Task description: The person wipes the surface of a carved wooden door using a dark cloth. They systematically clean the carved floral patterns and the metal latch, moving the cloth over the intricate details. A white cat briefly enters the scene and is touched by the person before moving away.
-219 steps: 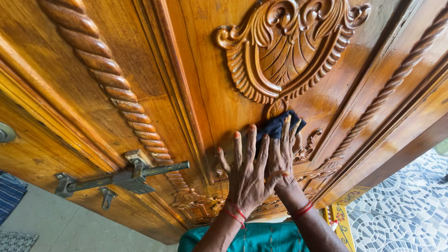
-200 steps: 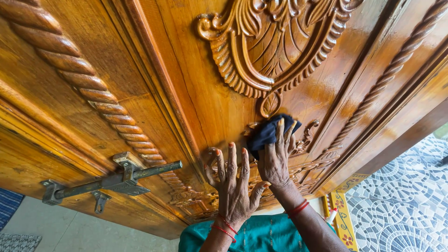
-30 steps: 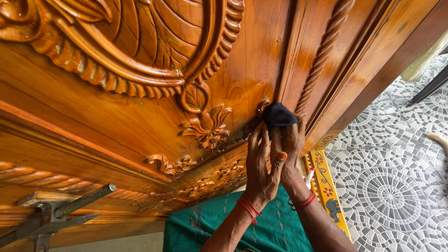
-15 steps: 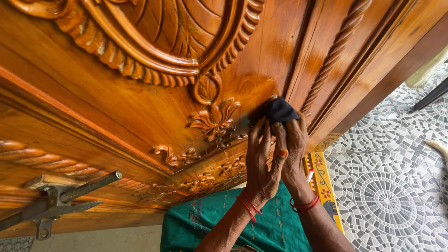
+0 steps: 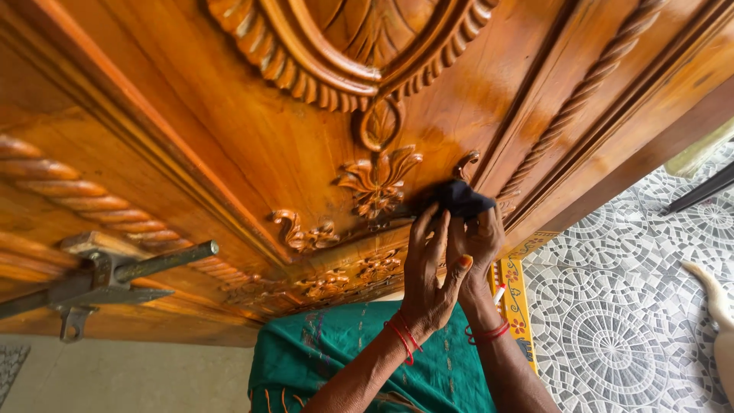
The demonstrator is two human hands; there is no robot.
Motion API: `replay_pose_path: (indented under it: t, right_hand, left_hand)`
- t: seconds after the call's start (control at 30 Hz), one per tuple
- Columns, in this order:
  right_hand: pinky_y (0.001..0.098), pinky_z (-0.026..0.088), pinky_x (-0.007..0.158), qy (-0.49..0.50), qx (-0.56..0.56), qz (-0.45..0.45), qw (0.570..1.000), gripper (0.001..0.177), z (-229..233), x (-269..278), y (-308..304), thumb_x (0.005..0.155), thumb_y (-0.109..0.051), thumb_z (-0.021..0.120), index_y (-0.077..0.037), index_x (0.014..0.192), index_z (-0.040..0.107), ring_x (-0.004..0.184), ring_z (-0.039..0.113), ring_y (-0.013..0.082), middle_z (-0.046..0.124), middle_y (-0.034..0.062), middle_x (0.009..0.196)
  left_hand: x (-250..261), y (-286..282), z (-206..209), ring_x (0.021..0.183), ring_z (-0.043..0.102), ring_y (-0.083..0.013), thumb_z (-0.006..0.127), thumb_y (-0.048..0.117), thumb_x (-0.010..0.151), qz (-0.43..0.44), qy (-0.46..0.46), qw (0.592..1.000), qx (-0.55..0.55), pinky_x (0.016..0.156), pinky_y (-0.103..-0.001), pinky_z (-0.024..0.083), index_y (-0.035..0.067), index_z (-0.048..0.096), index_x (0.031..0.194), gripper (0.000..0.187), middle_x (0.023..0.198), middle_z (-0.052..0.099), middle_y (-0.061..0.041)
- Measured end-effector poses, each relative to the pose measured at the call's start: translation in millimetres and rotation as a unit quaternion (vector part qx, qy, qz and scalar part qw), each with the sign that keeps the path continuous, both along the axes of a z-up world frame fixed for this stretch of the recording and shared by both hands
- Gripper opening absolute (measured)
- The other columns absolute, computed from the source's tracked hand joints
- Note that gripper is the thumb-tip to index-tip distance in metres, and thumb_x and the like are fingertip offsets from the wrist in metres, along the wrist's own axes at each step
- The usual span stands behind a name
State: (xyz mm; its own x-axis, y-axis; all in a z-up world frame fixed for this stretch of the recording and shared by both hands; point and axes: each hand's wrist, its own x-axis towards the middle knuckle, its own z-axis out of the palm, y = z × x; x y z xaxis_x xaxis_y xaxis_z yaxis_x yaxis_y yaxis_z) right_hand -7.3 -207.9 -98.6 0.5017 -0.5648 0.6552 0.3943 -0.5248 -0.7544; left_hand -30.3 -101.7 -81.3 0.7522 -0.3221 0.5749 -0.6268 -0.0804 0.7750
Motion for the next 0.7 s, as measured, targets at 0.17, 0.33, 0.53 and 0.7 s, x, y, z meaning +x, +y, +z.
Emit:
replay_pose_path:
  t: [0.17,0.33,0.53,0.7]
  right_hand:
    - [0.0266,0.046,0.078,0.012,-0.068,-0.052,0.996,0.013,13.7,13.3,22.1,0.092,0.004,0.072,-0.001,0.1,0.064,0.089,0.057,0.015,0.059,0.0068,0.098]
    - [0.0249,0.05,0.079,-0.011,0.042,0.073,0.996,0.019,3.3,7.3,23.3,0.095,-0.002,0.066,-0.005,0.113,0.06,0.093,0.059,0.0152,0.057,0.0069,0.102]
    - [0.0327,0.051,0.093,-0.049,0.011,0.153,0.987,0.019,-7.4,22.3,40.6,0.101,0.003,0.06,-0.001,0.12,0.057,0.106,0.062,0.0234,0.059,0.014,0.113]
    - [0.0387,0.048,0.074,0.026,-0.188,0.031,0.981,0.02,-19.2,4.4,62.8,0.09,0.002,0.064,-0.003,0.108,0.057,0.087,0.057,0.0318,0.053,0.0153,0.098]
  left_hand:
    - [5.9,12.9,4.2,0.152,0.04,-0.0413,0.045,0.055,0.109,0.03,0.018,0.999,-0.012,0.126,-0.047,0.035,-0.005,0.041,0.157,0.077,0.164,0.034,-0.028]
    - [-1.3,23.2,5.4,0.149,0.042,-0.0418,0.049,0.048,0.11,0.026,0.022,0.999,-0.033,0.124,-0.048,0.036,-0.005,0.039,0.156,0.071,0.163,0.033,-0.028]
    - [-2.8,43.0,12.8,0.147,0.045,-0.0406,0.047,0.047,0.111,0.074,-0.009,0.995,-0.062,0.124,-0.048,0.037,-0.004,0.041,0.156,0.068,0.159,0.036,-0.027]
    - [-11.7,62.7,-9.1,0.145,0.044,-0.0417,0.048,0.045,0.11,0.131,0.023,0.991,-0.019,0.123,-0.047,0.036,-0.004,0.045,0.151,0.064,0.156,0.04,-0.027]
